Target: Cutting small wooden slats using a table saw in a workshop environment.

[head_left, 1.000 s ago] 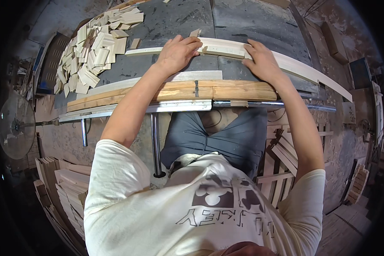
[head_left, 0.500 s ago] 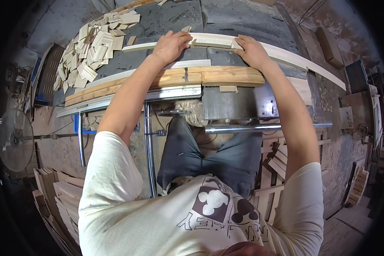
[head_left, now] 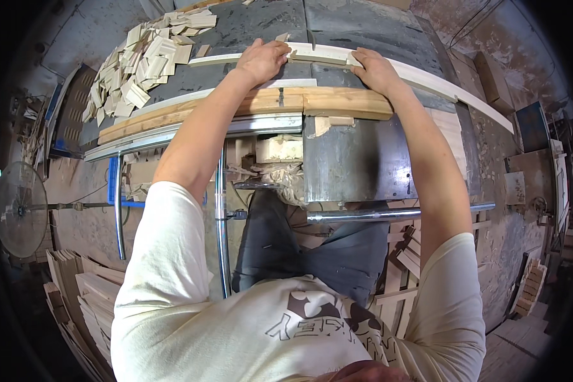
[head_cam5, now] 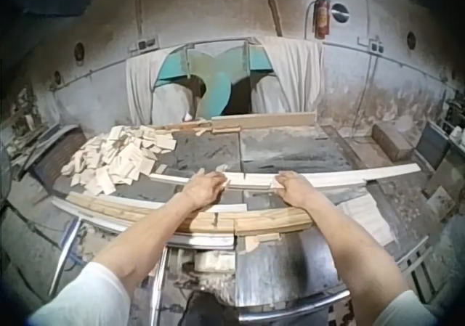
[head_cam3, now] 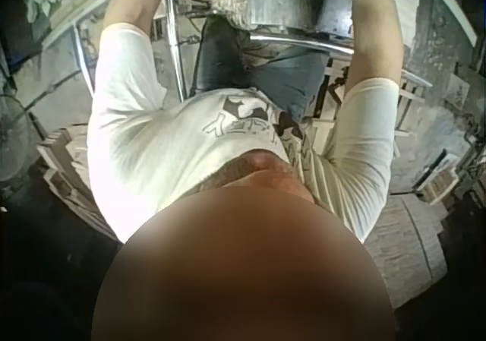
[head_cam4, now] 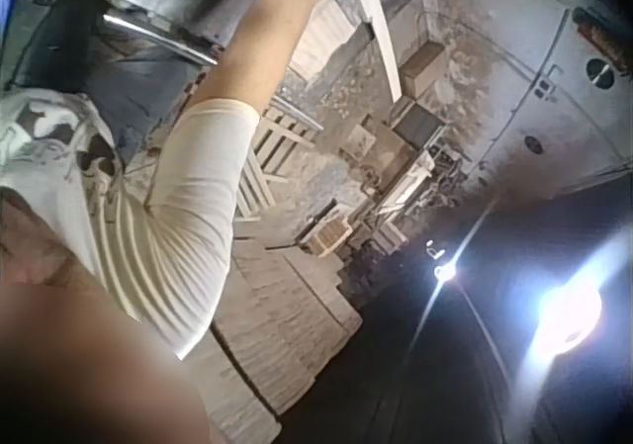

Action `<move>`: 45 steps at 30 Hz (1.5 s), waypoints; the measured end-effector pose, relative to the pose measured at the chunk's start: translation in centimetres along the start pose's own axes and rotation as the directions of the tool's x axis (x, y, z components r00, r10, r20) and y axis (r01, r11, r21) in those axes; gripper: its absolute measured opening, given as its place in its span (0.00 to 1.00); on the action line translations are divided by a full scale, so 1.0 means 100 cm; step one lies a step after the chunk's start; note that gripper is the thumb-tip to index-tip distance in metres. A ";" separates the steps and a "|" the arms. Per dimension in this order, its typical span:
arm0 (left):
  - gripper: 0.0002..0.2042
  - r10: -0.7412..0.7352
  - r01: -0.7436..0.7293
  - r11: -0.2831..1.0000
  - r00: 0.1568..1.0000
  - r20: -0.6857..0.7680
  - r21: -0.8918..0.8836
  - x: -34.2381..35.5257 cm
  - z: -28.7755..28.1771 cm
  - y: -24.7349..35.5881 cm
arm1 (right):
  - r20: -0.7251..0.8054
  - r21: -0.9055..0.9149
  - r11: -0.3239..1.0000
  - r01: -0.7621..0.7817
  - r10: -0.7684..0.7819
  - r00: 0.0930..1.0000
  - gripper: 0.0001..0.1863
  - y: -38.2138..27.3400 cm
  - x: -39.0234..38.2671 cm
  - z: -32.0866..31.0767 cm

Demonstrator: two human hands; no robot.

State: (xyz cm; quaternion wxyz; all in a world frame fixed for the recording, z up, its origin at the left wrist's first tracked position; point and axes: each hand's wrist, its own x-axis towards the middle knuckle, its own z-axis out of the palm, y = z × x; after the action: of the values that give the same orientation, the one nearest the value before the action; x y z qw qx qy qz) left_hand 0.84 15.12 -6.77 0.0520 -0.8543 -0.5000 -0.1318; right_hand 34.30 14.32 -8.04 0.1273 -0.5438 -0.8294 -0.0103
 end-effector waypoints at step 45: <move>0.26 -0.010 -0.016 0.960 0.996 -0.091 -0.281 -0.025 -0.066 -0.025 | 0.218 0.319 0.947 0.032 -0.106 0.970 0.21 -0.026 0.041 -0.070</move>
State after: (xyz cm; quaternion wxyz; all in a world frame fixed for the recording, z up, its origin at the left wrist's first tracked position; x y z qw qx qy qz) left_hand -3.61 12.80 -1.21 -0.0469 -0.8469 -0.4718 -0.2406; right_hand 31.81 15.83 -0.04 0.1138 -0.4847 -0.8482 0.1807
